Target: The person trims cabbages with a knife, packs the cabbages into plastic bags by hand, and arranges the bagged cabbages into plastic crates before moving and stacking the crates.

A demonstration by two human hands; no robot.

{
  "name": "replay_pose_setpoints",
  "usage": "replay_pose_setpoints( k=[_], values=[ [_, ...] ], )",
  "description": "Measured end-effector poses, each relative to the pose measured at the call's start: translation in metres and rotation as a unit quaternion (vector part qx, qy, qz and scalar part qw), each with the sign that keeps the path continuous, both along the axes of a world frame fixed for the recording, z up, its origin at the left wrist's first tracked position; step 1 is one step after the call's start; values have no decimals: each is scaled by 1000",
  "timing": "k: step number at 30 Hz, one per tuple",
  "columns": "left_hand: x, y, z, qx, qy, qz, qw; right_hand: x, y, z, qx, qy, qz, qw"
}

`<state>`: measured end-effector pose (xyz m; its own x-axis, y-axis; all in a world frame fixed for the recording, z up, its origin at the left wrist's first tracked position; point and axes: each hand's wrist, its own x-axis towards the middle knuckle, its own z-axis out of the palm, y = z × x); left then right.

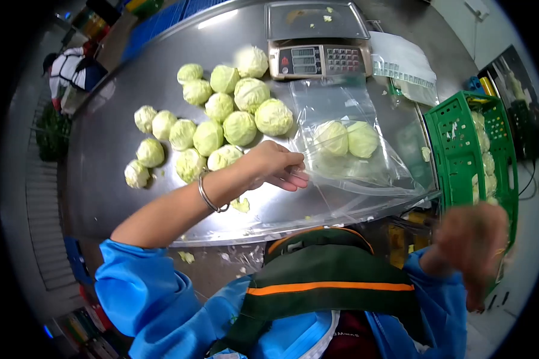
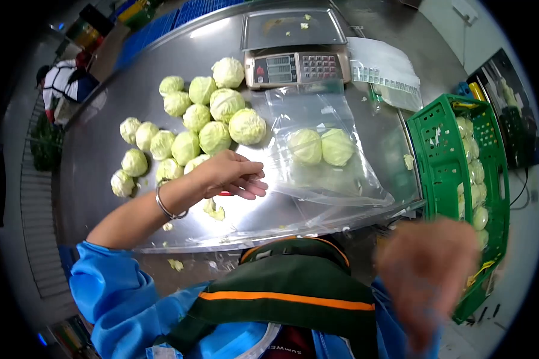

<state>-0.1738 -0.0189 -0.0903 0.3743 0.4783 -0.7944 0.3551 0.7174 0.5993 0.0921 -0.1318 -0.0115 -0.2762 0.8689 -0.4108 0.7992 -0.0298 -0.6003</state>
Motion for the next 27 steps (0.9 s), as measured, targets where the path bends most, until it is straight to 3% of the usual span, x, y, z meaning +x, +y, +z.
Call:
replay_pose_setpoints(
  k=[1, 3, 4, 6, 9, 12, 15, 18, 20, 21, 22, 23, 24, 25, 26, 27],
  values=[
    [-1, 0, 1, -8, -9, 3, 1000, 13, -20, -1, 6, -175, -52, 983],
    [0, 0, 0, 1, -11, 2, 1000, -17, 0, -7, 100, -43, -59, 992],
    [1, 0, 0, 4, -13, 3, 1000, -59, 41, -17, 188, 255, -1, 948],
    [3, -1, 2, 14, -21, 16, 1000, -83, 54, -72, 185, 274, -51, 942],
    [3, -2, 0, 29, 8, 18, 999, -101, 58, -101, 295, 165, 4, 941],
    [-2, -7, -1, 35, -22, 33, 999, -76, 54, -47, 52, 304, 81, 948],
    [-4, -5, -2, 14, -40, 29, 999, 6, 22, 12, -29, 312, 112, 943],
    [-13, 0, 5, -6, -24, -23, 999, 108, -32, 5, -121, 264, -74, 954],
    [-34, 3, -5, -28, -49, 3, 998, 168, -82, -38, -239, 174, -263, 919],
    [-42, 2, -15, 45, -6, 10, 999, 198, -115, -77, -293, 61, -282, 911],
    [-47, -2, -30, 118, 35, 21, 992, 225, -165, -148, -237, -257, -27, 937],
    [-51, -9, -52, 289, 125, -29, 949, 200, -183, -149, -192, -484, 55, 852],
    [-55, -16, -76, 444, 171, -78, 876, 192, -150, -146, -174, -94, -88, 976],
    [-47, -16, -88, 551, 161, -106, 812, 174, -121, -157, -85, 3, -226, 970],
    [-39, -19, -96, 647, 148, -141, 735, 145, -97, -171, 1, 103, -363, 926],
    [-26, -20, -101, 606, 98, -178, 769, 107, -50, -156, 256, -73, -152, 952]
  ],
)
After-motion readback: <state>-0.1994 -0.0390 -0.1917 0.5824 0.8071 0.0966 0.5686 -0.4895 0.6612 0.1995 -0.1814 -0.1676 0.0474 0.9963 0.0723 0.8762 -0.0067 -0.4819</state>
